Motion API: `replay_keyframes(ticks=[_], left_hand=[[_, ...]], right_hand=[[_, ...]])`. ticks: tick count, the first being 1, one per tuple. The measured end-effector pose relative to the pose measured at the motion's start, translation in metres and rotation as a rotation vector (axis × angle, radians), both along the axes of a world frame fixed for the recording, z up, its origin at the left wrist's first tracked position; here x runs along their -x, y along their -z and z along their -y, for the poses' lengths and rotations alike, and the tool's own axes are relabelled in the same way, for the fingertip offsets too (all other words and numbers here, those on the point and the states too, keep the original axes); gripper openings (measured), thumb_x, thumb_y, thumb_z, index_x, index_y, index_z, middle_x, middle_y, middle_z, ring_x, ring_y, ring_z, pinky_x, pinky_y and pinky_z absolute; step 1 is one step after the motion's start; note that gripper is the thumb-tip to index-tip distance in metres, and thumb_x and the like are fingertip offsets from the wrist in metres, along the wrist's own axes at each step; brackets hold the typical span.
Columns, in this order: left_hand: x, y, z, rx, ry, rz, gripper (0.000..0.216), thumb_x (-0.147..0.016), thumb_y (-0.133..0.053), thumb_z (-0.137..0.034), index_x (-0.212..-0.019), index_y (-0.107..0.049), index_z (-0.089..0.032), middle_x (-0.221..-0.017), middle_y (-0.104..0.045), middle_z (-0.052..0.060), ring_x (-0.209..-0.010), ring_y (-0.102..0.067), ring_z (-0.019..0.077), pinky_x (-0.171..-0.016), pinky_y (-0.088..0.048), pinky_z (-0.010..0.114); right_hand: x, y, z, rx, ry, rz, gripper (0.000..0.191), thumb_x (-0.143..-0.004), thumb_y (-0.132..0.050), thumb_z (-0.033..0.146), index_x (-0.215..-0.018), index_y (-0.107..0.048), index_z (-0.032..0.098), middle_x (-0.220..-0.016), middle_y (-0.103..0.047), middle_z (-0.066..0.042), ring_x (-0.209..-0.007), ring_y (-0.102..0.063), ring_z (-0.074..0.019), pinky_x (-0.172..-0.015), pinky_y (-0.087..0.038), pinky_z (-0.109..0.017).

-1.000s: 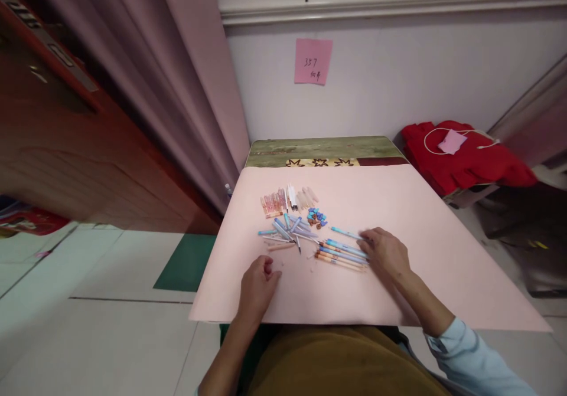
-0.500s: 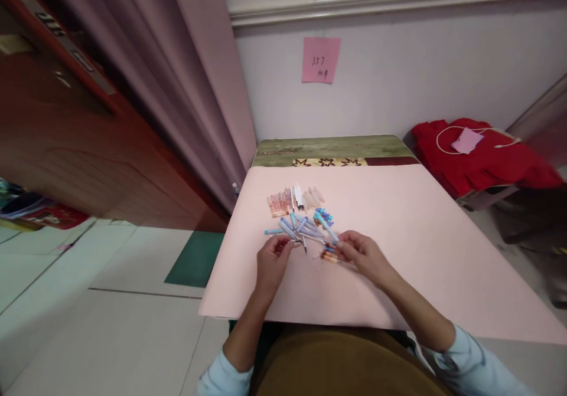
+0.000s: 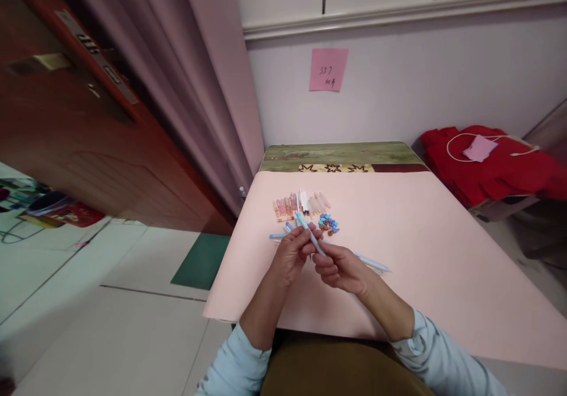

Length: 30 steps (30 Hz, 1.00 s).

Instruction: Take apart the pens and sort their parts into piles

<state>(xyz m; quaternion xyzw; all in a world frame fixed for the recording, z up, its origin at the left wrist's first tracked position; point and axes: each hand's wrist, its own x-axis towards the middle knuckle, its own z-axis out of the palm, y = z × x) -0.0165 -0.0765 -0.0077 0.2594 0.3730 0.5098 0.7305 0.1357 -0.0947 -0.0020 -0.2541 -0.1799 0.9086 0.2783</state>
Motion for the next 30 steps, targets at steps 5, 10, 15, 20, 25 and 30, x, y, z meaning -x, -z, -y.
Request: replay_keyframes(ticks=[5,10,15,20,25,30], left_hand=[[-0.002,-0.006,0.001,-0.029,-0.034,-0.015,0.031,-0.068,-0.079,-0.029,-0.095,-0.07,-0.015,-0.085,-0.073,0.008,-0.079,-0.067,0.0182,-0.072,-0.052,0.029],[-0.008,-0.005,0.001,-0.058,-0.141,-0.14,0.027,-0.064,-0.08,-0.027,-0.085,-0.07,-0.012,-0.073,-0.07,0.006,-0.068,-0.064,0.0147,-0.067,-0.049,0.027],[-0.013,0.003,-0.004,-0.013,-0.209,-0.121,0.034,-0.063,-0.082,-0.031,-0.087,-0.067,-0.013,-0.076,-0.07,0.005,-0.069,-0.065,0.015,-0.067,-0.049,0.028],[-0.017,0.002,-0.004,-0.012,-0.26,-0.117,0.059,-0.066,-0.08,-0.027,-0.119,-0.056,-0.015,-0.078,-0.072,0.005,-0.065,-0.064,0.0131,-0.063,-0.047,0.026],[-0.027,-0.001,0.0,-0.024,-0.364,-0.15,0.094,-0.066,-0.078,-0.025,-0.145,-0.029,-0.015,-0.076,-0.071,0.003,-0.066,-0.066,0.0148,-0.065,-0.049,0.026],[-0.034,0.004,0.001,-0.126,-0.372,-0.246,0.094,-0.07,-0.074,-0.03,-0.149,-0.025,-0.021,-0.075,-0.07,0.001,-0.054,-0.061,0.0125,-0.054,-0.046,0.024]], right_hand=[[-0.001,0.009,0.005,-0.005,-0.012,-0.038,0.03,-0.083,-0.067,0.046,-0.086,-0.057,0.017,-0.051,-0.023,0.011,-0.042,-0.015,-0.0041,-0.038,-0.013,-0.015],[0.002,0.014,0.008,-0.225,0.107,0.252,0.036,-0.072,-0.077,0.046,-0.08,-0.057,0.017,-0.052,-0.041,0.009,-0.043,-0.031,-0.0036,-0.042,-0.024,-0.017],[-0.004,0.012,-0.002,-0.32,0.167,0.453,0.047,-0.077,-0.063,0.062,-0.09,-0.064,0.016,-0.049,-0.044,0.008,-0.039,-0.033,-0.0058,-0.039,-0.025,-0.02],[-0.004,0.012,-0.007,-0.278,0.184,0.46,0.047,-0.074,-0.067,0.061,-0.082,-0.065,0.014,-0.053,-0.053,0.004,-0.042,-0.042,-0.0061,-0.042,-0.033,-0.02],[0.003,0.016,-0.003,-0.352,0.367,0.573,0.048,-0.055,-0.086,0.049,-0.074,-0.055,0.018,-0.059,-0.059,0.004,-0.051,-0.052,-0.0084,-0.05,-0.04,-0.021],[0.001,0.018,-0.005,-0.304,0.243,0.531,0.052,-0.075,-0.06,0.069,-0.081,-0.06,0.017,-0.048,-0.042,0.008,-0.037,-0.029,-0.0046,-0.037,-0.02,-0.019]])
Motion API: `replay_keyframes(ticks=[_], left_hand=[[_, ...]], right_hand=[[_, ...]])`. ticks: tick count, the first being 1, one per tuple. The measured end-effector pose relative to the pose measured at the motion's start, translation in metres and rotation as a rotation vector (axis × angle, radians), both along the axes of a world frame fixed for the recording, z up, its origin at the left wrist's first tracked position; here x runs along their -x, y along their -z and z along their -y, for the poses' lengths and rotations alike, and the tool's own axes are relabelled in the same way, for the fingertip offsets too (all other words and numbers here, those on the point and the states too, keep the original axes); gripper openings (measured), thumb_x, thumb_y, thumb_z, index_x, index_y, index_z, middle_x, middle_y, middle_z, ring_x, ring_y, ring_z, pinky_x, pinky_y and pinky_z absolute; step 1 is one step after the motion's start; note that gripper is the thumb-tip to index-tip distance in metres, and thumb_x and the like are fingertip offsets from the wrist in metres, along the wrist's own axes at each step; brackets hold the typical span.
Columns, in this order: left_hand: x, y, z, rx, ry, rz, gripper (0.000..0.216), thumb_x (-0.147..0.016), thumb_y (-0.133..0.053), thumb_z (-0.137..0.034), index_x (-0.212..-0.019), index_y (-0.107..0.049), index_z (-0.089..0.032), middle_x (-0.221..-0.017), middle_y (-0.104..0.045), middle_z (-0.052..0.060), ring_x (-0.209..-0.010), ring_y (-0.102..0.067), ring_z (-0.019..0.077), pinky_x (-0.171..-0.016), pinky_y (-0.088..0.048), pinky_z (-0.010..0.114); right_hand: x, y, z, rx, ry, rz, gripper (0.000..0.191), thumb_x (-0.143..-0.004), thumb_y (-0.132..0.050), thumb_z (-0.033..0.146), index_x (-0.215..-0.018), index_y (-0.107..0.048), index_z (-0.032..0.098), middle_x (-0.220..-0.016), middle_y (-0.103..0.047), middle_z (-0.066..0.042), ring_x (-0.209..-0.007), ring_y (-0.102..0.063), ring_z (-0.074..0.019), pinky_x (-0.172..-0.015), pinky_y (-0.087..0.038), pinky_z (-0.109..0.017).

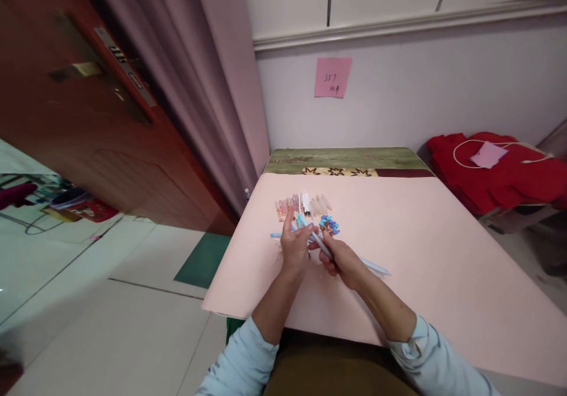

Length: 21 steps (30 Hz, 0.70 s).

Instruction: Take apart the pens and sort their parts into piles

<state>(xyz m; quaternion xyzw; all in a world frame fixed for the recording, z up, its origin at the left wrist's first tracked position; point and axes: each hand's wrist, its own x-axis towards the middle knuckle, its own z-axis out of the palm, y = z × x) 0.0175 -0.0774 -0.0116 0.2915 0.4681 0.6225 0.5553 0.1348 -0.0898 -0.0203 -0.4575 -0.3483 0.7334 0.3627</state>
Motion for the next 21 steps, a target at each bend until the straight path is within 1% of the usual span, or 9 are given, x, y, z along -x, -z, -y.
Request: replay_keyframes(ticks=[2,4,6,9,11,14,17,19,21], left_hand=[[-0.001,0.006,-0.002,-0.049,0.0,-0.034,0.094,-0.071,-0.073,-0.03,-0.15,-0.023,-0.021,-0.075,-0.07,0.001,-0.052,-0.06,0.0115,-0.054,-0.047,0.024],[-0.001,0.012,-0.004,-0.086,-0.001,-0.059,0.091,-0.073,-0.072,-0.03,-0.15,-0.025,-0.02,-0.076,-0.071,0.002,-0.053,-0.06,0.0111,-0.057,-0.048,0.024],[-0.001,0.018,-0.007,-0.107,-0.026,-0.064,0.088,-0.073,-0.071,-0.03,-0.149,-0.028,-0.019,-0.075,-0.071,0.002,-0.055,-0.062,0.0121,-0.059,-0.049,0.025],[0.0,0.024,-0.012,-0.117,-0.106,-0.051,0.085,-0.073,-0.071,-0.03,-0.147,-0.033,-0.016,-0.071,-0.07,0.002,-0.061,-0.065,0.0144,-0.063,-0.05,0.025],[0.002,0.027,-0.014,-0.13,-0.123,-0.04,0.082,-0.074,-0.07,-0.029,-0.146,-0.034,-0.015,-0.072,-0.07,0.003,-0.063,-0.066,0.0147,-0.065,-0.05,0.026],[0.006,0.033,-0.017,-0.142,-0.126,-0.074,0.077,-0.076,-0.068,-0.027,-0.145,-0.037,-0.014,-0.074,-0.071,0.005,-0.065,-0.066,0.0148,-0.065,-0.051,0.026],[0.013,0.04,-0.02,-0.109,-0.149,-0.217,0.071,-0.076,-0.066,-0.026,-0.142,-0.042,-0.015,-0.074,-0.071,0.004,-0.064,-0.065,0.0149,-0.063,-0.051,0.026],[0.017,0.044,-0.022,-0.11,-0.14,-0.345,0.066,-0.077,-0.065,-0.028,-0.14,-0.045,-0.017,-0.071,-0.069,0.001,-0.063,-0.062,0.0138,-0.062,-0.051,0.025],[0.02,0.047,-0.023,-0.15,-0.112,-0.464,0.063,-0.078,-0.066,-0.03,-0.138,-0.048,-0.02,-0.068,-0.066,-0.002,-0.061,-0.059,0.012,-0.062,-0.05,0.023]], right_hand=[[-0.001,0.002,-0.003,0.029,-0.024,-0.012,0.054,-0.076,-0.058,0.068,-0.08,-0.063,0.014,-0.047,-0.042,0.008,-0.036,-0.028,-0.0041,-0.036,-0.019,-0.019],[-0.002,0.007,-0.005,-0.008,0.022,0.005,0.051,-0.071,-0.066,0.065,-0.077,-0.064,0.014,-0.052,-0.051,0.004,-0.039,-0.036,-0.0044,-0.037,-0.024,-0.018],[-0.003,0.013,-0.007,-0.079,0.09,0.039,0.048,-0.063,-0.076,0.059,-0.075,-0.062,0.015,-0.059,-0.059,0.0,-0.044,-0.046,-0.0068,-0.04,-0.03,-0.019],[-0.005,0.022,-0.008,-0.237,0.176,0.168,0.044,-0.058,-0.082,0.052,-0.077,-0.06,0.018,-0.057,-0.059,0.003,-0.045,-0.048,-0.0096,-0.041,-0.035,-0.021],[-0.009,0.024,-0.01,-0.373,0.21,0.329,0.039,-0.063,-0.078,0.051,-0.078,-0.061,0.019,-0.056,-0.059,0.004,-0.046,-0.05,-0.0111,-0.044,-0.038,-0.023],[-0.018,0.027,-0.014,-0.606,0.2,0.632,0.027,-0.074,-0.071,0.048,-0.077,-0.066,0.021,-0.064,-0.067,0.001,-0.056,-0.059,-0.0146,-0.054,-0.043,-0.025],[-0.026,0.031,-0.017,-0.805,0.202,0.943,0.017,-0.081,-0.066,0.041,-0.086,-0.072,0.026,-0.086,-0.074,0.0,-0.072,-0.066,-0.0177,-0.063,-0.045,-0.026],[-0.03,0.033,-0.017,-0.889,0.221,1.099,0.018,-0.084,-0.064,0.039,-0.096,-0.073,0.03,-0.098,-0.074,0.0,-0.08,-0.067,-0.018,-0.066,-0.044,-0.026],[-0.032,0.034,-0.016,-0.932,0.221,1.195,0.021,-0.087,-0.062,0.038,-0.103,-0.073,0.032,-0.1,-0.072,0.0,-0.083,-0.067,-0.0166,-0.065,-0.042,-0.025]])
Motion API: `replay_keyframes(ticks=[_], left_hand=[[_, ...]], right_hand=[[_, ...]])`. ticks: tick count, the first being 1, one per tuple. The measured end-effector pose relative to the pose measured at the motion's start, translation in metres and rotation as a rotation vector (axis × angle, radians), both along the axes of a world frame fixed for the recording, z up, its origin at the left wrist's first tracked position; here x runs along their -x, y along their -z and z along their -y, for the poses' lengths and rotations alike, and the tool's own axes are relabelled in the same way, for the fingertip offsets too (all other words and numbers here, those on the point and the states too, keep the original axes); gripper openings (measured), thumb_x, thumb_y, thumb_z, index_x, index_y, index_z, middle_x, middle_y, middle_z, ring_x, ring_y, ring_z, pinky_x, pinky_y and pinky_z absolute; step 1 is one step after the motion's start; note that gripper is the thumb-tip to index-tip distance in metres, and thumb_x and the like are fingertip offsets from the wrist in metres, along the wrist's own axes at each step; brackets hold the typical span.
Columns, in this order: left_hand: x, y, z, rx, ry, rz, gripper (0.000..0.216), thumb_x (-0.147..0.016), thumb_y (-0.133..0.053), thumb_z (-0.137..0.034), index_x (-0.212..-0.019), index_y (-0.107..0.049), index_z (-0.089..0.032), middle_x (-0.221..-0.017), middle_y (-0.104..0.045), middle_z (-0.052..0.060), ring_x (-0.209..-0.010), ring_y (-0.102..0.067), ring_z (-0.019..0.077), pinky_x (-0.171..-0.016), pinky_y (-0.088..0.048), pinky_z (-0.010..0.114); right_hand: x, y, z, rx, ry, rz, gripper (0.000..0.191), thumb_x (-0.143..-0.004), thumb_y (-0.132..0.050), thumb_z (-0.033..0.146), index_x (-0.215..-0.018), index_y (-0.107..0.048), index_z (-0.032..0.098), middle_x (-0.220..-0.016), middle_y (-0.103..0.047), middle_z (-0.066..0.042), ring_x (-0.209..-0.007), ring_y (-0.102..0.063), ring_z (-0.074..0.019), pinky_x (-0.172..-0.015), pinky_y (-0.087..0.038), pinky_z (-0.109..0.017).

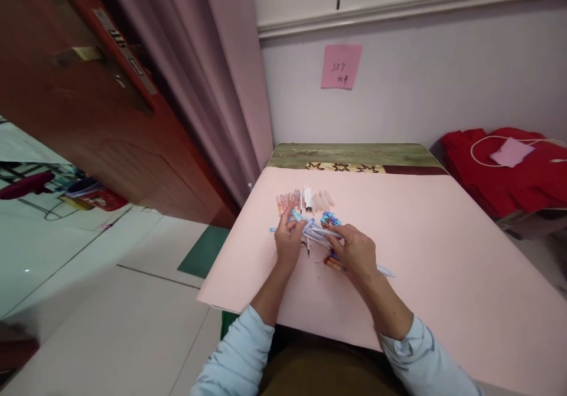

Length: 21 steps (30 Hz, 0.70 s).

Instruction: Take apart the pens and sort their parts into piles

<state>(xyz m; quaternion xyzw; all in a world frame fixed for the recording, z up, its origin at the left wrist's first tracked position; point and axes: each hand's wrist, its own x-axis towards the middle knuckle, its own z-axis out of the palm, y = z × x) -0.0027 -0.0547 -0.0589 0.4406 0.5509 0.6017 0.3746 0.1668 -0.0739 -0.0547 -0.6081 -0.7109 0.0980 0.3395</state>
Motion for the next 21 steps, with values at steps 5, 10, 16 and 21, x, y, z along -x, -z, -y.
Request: replay_keyframes(ticks=[5,10,16,21], left_hand=[[0.002,0.006,0.001,-0.119,0.041,-0.214,0.056,-0.083,-0.063,-0.034,-0.136,-0.052,-0.019,-0.067,-0.059,-0.003,-0.062,-0.056,0.0104,-0.066,-0.05,0.023],[0.007,0.015,0.004,-0.166,0.043,-0.363,0.053,-0.087,-0.057,-0.035,-0.138,-0.049,-0.023,-0.084,-0.069,0.002,-0.076,-0.065,0.0146,-0.073,-0.054,0.028],[0.016,0.024,0.006,-0.28,-0.021,-0.582,0.035,-0.086,-0.06,-0.033,-0.119,-0.065,-0.024,-0.103,-0.071,0.008,-0.096,-0.066,0.022,-0.088,-0.054,0.037],[0.017,0.027,0.015,-0.23,-0.092,-0.487,0.036,-0.085,-0.061,-0.037,-0.118,-0.065,-0.024,-0.096,-0.071,0.007,-0.085,-0.068,0.0194,-0.076,-0.059,0.034]], right_hand=[[-0.002,-0.002,0.003,-0.038,0.02,0.112,0.025,-0.09,-0.056,0.034,-0.109,-0.071,0.035,-0.091,-0.069,0.001,-0.075,-0.063,-0.0127,-0.057,-0.035,-0.024],[-0.007,-0.001,0.002,-0.149,0.005,0.155,0.028,-0.086,-0.057,0.023,-0.106,-0.073,0.033,-0.087,-0.066,0.0,-0.072,-0.057,-0.0134,-0.06,-0.032,-0.026],[-0.005,0.002,0.0,-0.3,-0.051,0.162,0.028,-0.083,-0.057,0.015,-0.101,-0.073,0.028,-0.089,-0.066,-0.002,-0.077,-0.057,-0.0151,-0.071,-0.035,-0.028],[-0.006,-0.004,0.002,-0.349,-0.003,0.105,0.025,-0.08,-0.057,0.015,-0.097,-0.071,0.025,-0.087,-0.065,-0.003,-0.081,-0.058,-0.0166,-0.075,-0.036,-0.03]])
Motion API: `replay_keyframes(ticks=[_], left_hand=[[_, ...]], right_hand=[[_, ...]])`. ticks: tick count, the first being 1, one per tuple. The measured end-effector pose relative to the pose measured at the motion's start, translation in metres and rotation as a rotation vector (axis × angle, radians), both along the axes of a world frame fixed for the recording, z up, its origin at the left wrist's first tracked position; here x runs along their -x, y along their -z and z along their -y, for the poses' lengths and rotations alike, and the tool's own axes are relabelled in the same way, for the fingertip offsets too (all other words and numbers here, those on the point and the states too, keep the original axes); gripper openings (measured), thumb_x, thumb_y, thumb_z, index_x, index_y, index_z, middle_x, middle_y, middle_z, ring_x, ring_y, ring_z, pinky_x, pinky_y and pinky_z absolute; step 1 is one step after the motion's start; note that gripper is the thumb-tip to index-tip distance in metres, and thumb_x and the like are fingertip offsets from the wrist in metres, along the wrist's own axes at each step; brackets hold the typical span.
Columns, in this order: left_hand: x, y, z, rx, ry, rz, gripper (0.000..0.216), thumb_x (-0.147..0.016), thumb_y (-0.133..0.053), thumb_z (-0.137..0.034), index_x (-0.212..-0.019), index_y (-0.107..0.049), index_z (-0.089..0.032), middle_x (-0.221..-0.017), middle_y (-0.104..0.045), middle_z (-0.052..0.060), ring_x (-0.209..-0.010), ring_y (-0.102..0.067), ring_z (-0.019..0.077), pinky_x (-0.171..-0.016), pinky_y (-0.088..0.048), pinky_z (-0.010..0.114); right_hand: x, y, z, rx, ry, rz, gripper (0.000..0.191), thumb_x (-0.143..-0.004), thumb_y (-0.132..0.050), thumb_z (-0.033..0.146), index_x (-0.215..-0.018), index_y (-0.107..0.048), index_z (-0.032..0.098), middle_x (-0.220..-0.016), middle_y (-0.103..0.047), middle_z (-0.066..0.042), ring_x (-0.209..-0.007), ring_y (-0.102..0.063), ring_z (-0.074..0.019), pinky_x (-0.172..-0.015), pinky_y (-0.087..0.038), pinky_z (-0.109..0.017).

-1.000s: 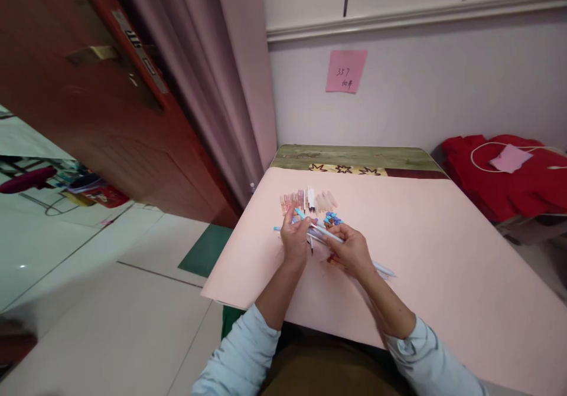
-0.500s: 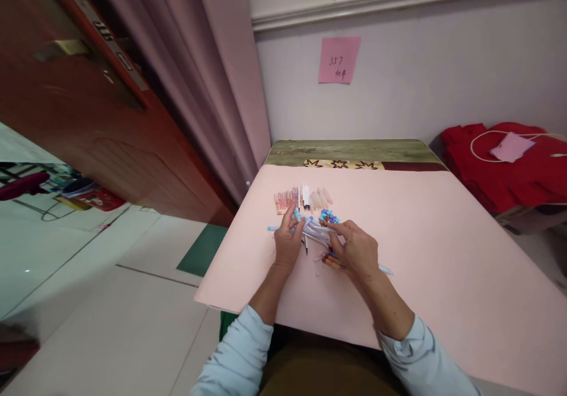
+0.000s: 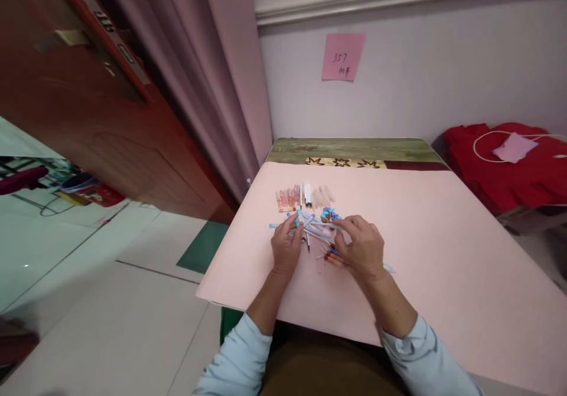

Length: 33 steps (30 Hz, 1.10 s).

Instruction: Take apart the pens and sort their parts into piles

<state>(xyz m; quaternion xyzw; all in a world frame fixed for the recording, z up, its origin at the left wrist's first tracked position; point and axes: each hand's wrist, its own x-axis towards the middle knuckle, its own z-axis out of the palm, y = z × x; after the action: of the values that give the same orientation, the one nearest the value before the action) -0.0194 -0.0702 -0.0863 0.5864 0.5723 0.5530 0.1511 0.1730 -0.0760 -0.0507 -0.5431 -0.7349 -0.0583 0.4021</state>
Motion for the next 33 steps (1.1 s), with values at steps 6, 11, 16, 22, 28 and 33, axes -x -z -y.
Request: replay_keyframes(ticks=[6,11,16,22,28,33], left_hand=[[-0.004,-0.003,0.01,0.105,0.011,0.255,0.043,-0.086,-0.06,-0.041,-0.124,-0.058,-0.021,-0.087,-0.067,0.002,-0.065,-0.065,0.0126,-0.059,-0.06,0.028],[-0.001,-0.001,0.009,0.11,-0.054,0.167,0.042,-0.084,-0.061,-0.039,-0.123,-0.058,-0.021,-0.081,-0.066,0.001,-0.069,-0.064,0.0143,-0.06,-0.058,0.028],[0.004,0.002,0.003,0.054,-0.118,-0.053,0.028,-0.083,-0.063,-0.035,-0.107,-0.068,-0.021,-0.081,-0.067,0.004,-0.078,-0.065,0.0183,-0.074,-0.055,0.034],[0.002,-0.001,0.003,0.064,-0.126,-0.111,0.032,-0.083,-0.064,-0.033,-0.113,-0.067,-0.022,-0.081,-0.067,0.004,-0.079,-0.063,0.02,-0.083,-0.05,0.038],[0.001,-0.002,0.004,0.067,-0.103,-0.039,0.043,-0.085,-0.061,-0.035,-0.126,-0.058,-0.021,-0.086,-0.07,0.006,-0.084,-0.064,0.0223,-0.085,-0.048,0.04],[0.004,-0.003,0.003,0.034,-0.132,-0.157,0.028,-0.092,-0.048,-0.032,-0.108,-0.067,-0.019,-0.097,-0.072,0.009,-0.094,-0.063,0.0238,-0.09,-0.044,0.042]], right_hand=[[-0.005,-0.008,0.006,-0.143,0.044,-0.075,0.02,-0.078,-0.056,0.018,-0.094,-0.068,0.021,-0.083,-0.067,-0.004,-0.079,-0.06,-0.0189,-0.074,-0.038,-0.032],[0.002,-0.004,0.007,-0.147,-0.028,-0.119,0.013,-0.082,-0.057,0.023,-0.092,-0.064,0.019,-0.084,-0.07,-0.004,-0.074,-0.061,-0.0173,-0.074,-0.04,-0.031],[0.012,0.006,0.005,0.054,-0.191,0.007,0.011,-0.088,-0.057,0.028,-0.089,-0.066,0.021,-0.086,-0.072,-0.004,-0.082,-0.062,-0.0178,-0.078,-0.038,-0.03],[0.015,0.016,0.003,0.167,-0.215,0.08,0.009,-0.086,-0.063,0.029,-0.09,-0.069,0.024,-0.09,-0.07,-0.004,-0.091,-0.059,-0.0194,-0.082,-0.034,-0.031],[0.017,0.019,0.003,0.219,-0.189,0.118,0.019,-0.084,-0.066,0.039,-0.089,-0.071,0.022,-0.078,-0.068,-0.004,-0.08,-0.059,-0.0185,-0.079,-0.033,-0.031],[0.004,0.004,0.008,0.245,-0.064,-0.033,0.022,-0.091,-0.056,0.039,-0.088,-0.072,0.023,-0.086,-0.071,-0.003,-0.083,-0.062,-0.0175,-0.079,-0.036,-0.03]])
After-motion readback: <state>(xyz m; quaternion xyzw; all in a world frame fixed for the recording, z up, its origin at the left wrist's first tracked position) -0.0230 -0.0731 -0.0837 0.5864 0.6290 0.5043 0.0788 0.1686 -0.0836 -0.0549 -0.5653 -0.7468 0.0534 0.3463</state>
